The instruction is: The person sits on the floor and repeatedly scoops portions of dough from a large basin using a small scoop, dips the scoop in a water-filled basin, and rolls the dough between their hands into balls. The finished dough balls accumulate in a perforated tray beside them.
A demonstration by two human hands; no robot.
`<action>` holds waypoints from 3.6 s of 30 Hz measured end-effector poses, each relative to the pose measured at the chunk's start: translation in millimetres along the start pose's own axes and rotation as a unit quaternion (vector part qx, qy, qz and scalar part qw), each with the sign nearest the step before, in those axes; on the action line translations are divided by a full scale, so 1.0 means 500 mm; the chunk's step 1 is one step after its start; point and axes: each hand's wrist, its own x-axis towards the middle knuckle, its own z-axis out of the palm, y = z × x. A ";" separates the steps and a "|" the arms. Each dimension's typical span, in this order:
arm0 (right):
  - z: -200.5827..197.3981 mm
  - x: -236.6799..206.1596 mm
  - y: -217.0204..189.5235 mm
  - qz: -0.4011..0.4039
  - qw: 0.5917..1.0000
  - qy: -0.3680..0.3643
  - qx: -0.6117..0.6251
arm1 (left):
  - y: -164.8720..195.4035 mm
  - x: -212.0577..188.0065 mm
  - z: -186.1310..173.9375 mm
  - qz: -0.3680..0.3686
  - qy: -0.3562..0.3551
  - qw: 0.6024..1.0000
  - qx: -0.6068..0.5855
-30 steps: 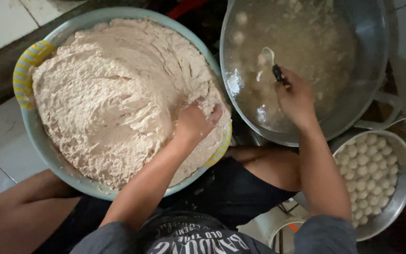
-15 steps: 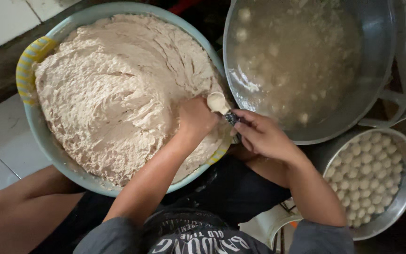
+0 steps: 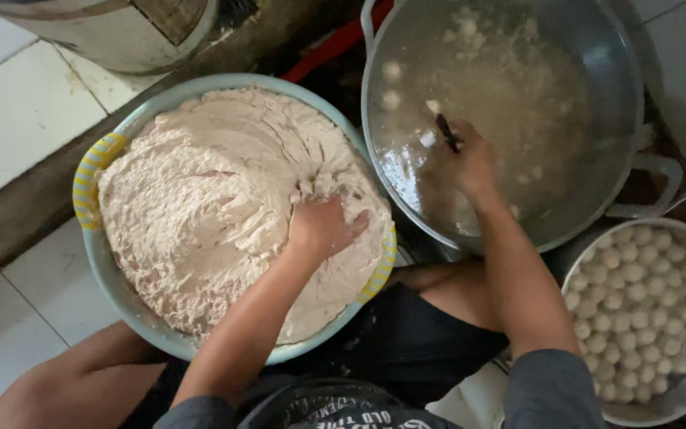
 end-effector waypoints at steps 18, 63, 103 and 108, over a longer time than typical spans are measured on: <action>-0.027 -0.083 0.022 0.182 0.955 -0.085 0.217 | 0.048 -0.001 0.028 -0.085 0.165 0.956 -0.225; -0.033 -0.196 -0.090 0.155 0.918 -0.340 0.132 | 0.025 0.026 0.080 -0.029 0.122 0.949 -0.290; -0.037 -0.148 0.012 0.148 0.915 -0.288 0.240 | 0.004 -0.006 0.049 -0.029 0.115 0.986 -0.116; -0.056 -0.065 0.080 0.002 0.992 -0.059 -0.112 | 0.020 -0.070 0.015 -0.154 -0.157 0.967 -0.127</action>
